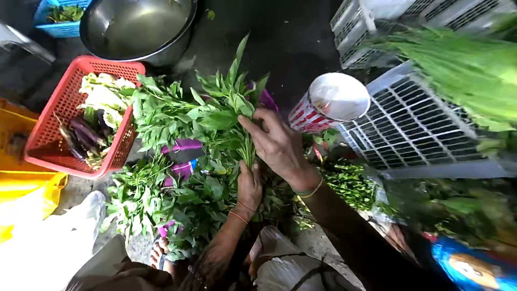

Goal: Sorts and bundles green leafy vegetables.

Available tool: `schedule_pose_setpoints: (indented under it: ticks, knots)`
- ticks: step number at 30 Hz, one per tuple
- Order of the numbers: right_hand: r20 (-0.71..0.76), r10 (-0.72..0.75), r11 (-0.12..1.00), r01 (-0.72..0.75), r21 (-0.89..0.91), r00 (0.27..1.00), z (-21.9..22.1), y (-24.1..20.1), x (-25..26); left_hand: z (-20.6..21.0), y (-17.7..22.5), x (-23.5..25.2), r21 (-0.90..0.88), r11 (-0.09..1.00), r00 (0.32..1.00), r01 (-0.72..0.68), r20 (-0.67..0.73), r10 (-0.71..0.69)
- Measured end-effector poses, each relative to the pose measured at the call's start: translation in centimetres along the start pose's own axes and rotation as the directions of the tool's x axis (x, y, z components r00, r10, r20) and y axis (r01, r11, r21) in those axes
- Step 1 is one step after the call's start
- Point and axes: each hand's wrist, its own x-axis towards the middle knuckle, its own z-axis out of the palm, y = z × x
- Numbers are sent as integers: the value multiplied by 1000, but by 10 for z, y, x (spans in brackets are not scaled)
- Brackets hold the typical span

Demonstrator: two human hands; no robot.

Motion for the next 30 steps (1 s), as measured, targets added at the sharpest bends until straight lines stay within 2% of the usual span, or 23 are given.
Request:
schedule_pose_setpoints:
  ticks: [6, 10, 15, 18, 20, 22, 24, 25, 26, 27, 28, 30]
  knots:
    - [-156, -6, 995, -10, -103, 988, 0, 5, -17, 0, 0, -1, -38, 999, 999, 30, 15, -29]
    - [-238, -17, 995, -8, -103, 971, 9, 2, -30, -2, 5, -5, -40, 998, 998, 44, 38, -42]
    - [-148, 88, 994, -96, -45, 985, 16, -8, -42, -3, 11, -9, -22, 998, 998, 65, 28, -64]
    - [-146, 195, 981, -196, 6, 970, 14, -6, -55, -11, 16, -2, -203, 967, 988, 154, 62, -144]
    - [-84, 362, 932, -360, 34, 929, 2, 3, -71, -26, 17, 5, -439, 865, 970, 242, 146, -196]
    - [-12, 565, 822, -561, 99, 825, -5, 14, -88, -48, 14, 17, -590, 772, 971, 237, 178, -161]
    - [194, 725, 608, -746, 273, 661, -5, 17, -108, -58, 13, 27, -640, 748, 984, 176, 128, -122]
    - [352, 729, 454, -800, 393, 586, -4, 14, -114, -60, 13, 26, -624, 760, 982, 184, 144, -119]
    - [484, 676, 327, -815, 479, 555, 1, 7, -116, -61, 14, 19, -582, 782, 973, 225, 174, -151]
    - [562, 602, 276, -809, 519, 567, 8, -2, -113, -60, 12, 12, -540, 798, 962, 268, 195, -191]
    - [607, 534, 276, -800, 533, 589, 16, -11, -108, -55, 7, 8, -524, 794, 950, 308, 210, -231]
    - [610, 450, 382, -758, 528, 652, 31, -28, -101, -47, -1, 3, -497, 787, 930, 366, 213, -298]
